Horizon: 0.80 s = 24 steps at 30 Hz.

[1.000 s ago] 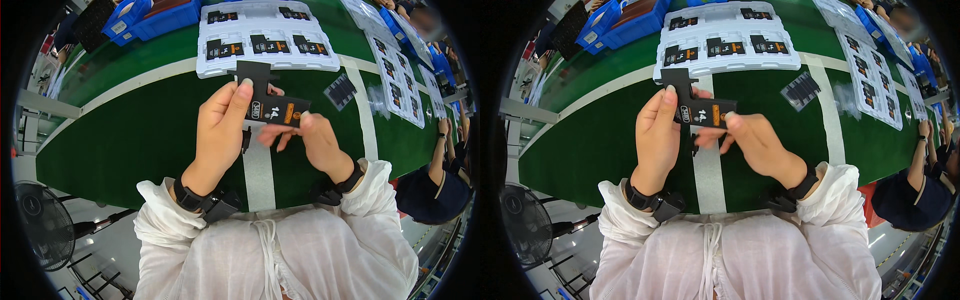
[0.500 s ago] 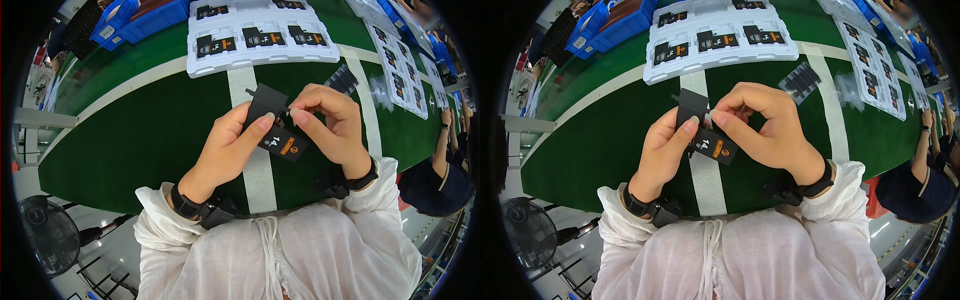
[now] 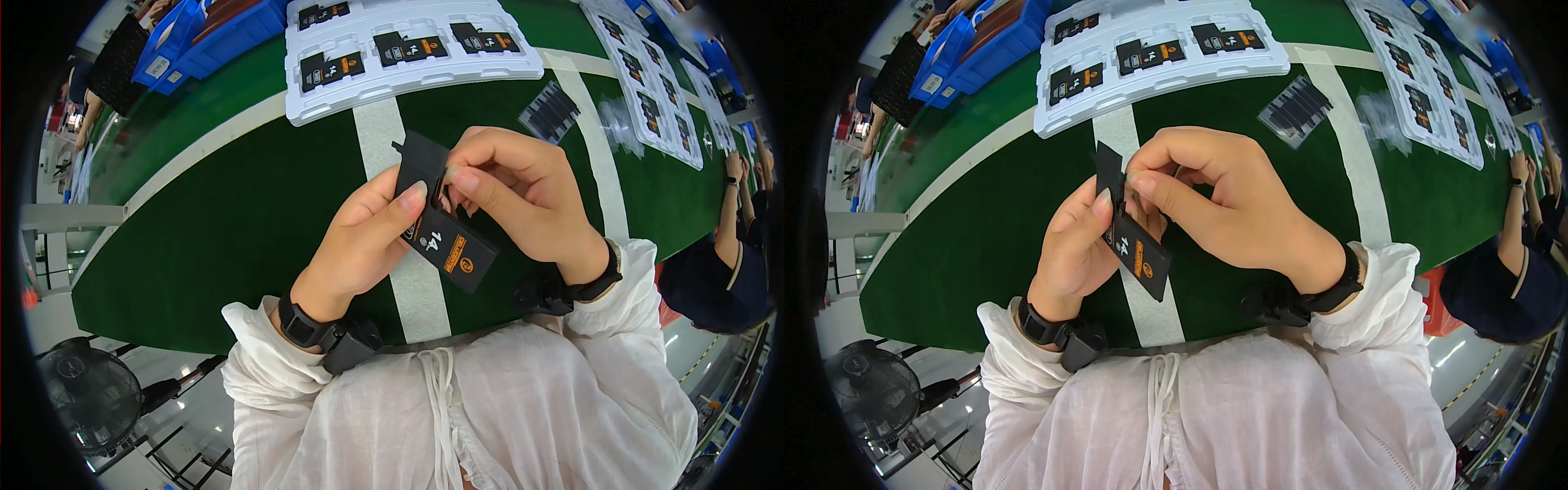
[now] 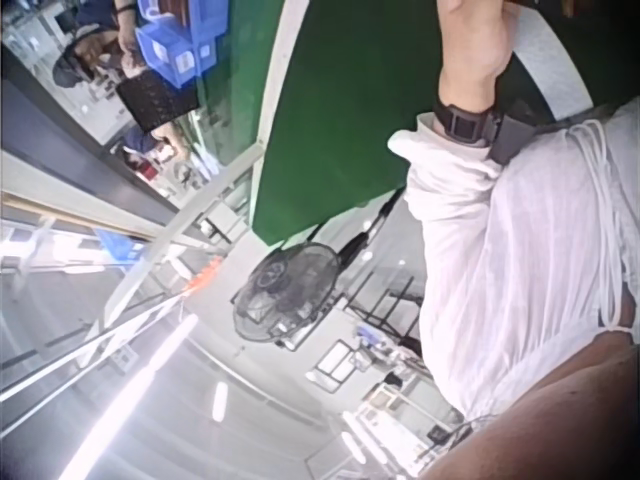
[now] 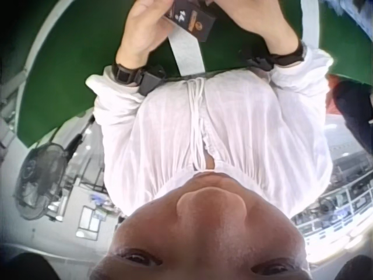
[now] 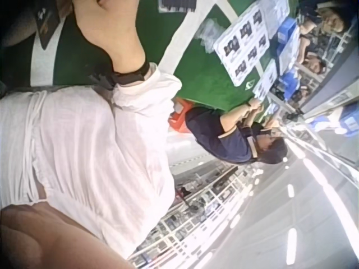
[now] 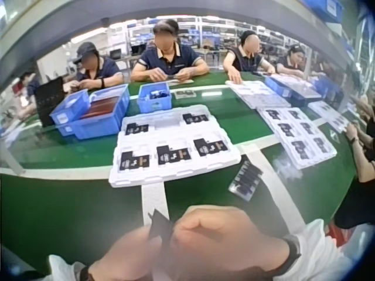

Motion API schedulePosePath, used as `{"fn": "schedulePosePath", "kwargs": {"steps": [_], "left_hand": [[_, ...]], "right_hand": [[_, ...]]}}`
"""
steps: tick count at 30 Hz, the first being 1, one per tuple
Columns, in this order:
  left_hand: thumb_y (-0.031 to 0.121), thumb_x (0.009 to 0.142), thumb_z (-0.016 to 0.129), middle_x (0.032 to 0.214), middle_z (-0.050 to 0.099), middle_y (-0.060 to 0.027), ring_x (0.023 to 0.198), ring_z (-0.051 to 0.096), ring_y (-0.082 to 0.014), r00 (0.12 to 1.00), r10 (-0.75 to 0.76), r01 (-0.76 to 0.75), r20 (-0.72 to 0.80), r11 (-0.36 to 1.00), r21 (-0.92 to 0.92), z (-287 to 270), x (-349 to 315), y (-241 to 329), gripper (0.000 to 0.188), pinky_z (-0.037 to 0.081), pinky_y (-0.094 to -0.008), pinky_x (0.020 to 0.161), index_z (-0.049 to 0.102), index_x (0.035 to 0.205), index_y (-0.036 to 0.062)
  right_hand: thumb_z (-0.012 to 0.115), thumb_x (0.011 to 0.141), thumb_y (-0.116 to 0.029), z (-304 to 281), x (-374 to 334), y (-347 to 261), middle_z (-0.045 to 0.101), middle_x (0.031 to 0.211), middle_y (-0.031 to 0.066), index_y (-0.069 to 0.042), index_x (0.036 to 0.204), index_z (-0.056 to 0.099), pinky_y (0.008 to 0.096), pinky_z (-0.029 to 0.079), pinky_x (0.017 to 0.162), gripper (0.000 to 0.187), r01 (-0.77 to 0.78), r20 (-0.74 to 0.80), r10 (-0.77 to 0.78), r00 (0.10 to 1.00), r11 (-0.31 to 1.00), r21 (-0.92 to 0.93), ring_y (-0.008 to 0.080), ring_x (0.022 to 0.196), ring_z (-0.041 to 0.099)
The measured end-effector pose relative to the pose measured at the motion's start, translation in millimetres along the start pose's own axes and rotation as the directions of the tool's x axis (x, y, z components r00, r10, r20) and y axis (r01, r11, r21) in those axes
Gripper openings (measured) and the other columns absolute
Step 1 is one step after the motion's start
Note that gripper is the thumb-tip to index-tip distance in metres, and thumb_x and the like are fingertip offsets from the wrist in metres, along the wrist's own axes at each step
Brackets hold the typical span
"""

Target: Manually assembling small electronic and plastic components on an assembly line workstation.

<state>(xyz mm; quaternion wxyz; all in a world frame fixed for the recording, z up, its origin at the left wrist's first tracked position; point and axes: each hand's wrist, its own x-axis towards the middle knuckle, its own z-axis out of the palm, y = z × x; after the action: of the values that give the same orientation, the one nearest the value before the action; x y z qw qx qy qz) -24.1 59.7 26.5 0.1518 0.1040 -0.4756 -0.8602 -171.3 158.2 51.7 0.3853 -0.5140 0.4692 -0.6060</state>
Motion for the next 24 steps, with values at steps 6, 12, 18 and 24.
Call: {"fn": "schedulePosePath", "kwargs": {"steps": [6, 12, 18, 24], "left_hand": [[0.034, 0.091, 0.046, 0.074, 0.053, -0.0059, 0.070, 0.051, -0.0156, 0.998, 0.000, -0.002, 0.062, 0.999, 0.046, 0.4, 0.8, -0.4, 0.033, 0.042, -0.0301, 0.067, 0.047, 0.097, 0.0017], [0.031, 0.091, 0.046, 0.076, 0.054, -0.0089, 0.072, 0.051, -0.0189, 0.996, 0.032, -0.039, 0.087, 0.996, 0.082, 1.7, 0.9, 0.0, 0.030, 0.042, -0.0341, 0.071, 0.049, 0.094, 0.0014], [0.030, 0.091, 0.046, 0.076, 0.055, -0.0097, 0.070, 0.053, -0.0191, 0.989, 0.014, -0.017, 0.145, 1.000, 0.021, -4.2, -0.8, -2.5, 0.029, 0.043, -0.0356, 0.074, 0.050, 0.092, 0.0011], [0.028, 0.089, 0.052, 0.080, 0.058, -0.0090, 0.073, 0.057, -0.0175, 0.993, -0.074, 0.068, 0.090, 0.995, 0.068, -2.5, -1.7, 1.2, 0.028, 0.046, -0.0312, 0.072, 0.054, 0.092, 0.0002]], "right_hand": [[0.051, 0.086, 0.000, -0.7, -1.1, 4.3, 0.057, 0.074, 0.0045, 0.003, 0.085, 0.056, 0.0215, 0.049, 0.058, 0.007, 0.073, 0.001, -0.073, 0.997, 0.997, -0.023, 0.0092, 0.064, 0.058], [0.050, 0.086, 0.000, -2.4, -2.5, 4.0, 0.058, 0.074, 0.0048, 0.003, 0.086, 0.056, 0.0216, 0.049, 0.058, 0.007, 0.019, 0.036, -0.022, 0.999, 0.998, 0.063, 0.0092, 0.064, 0.058], [0.052, 0.086, -0.002, -0.5, -2.2, 5.5, 0.058, 0.075, 0.0044, 0.003, 0.086, 0.056, 0.0208, 0.049, 0.059, 0.007, -0.075, 0.032, 0.071, 0.997, 0.985, 0.155, 0.0082, 0.065, 0.057], [0.055, 0.086, -0.006, -1.0, 1.5, 17.7, 0.060, 0.077, 0.0026, 0.002, 0.088, 0.057, 0.0202, 0.046, 0.061, 0.008, 0.042, -0.078, -0.047, 0.996, 0.998, -0.056, 0.0060, 0.070, 0.056]]}}
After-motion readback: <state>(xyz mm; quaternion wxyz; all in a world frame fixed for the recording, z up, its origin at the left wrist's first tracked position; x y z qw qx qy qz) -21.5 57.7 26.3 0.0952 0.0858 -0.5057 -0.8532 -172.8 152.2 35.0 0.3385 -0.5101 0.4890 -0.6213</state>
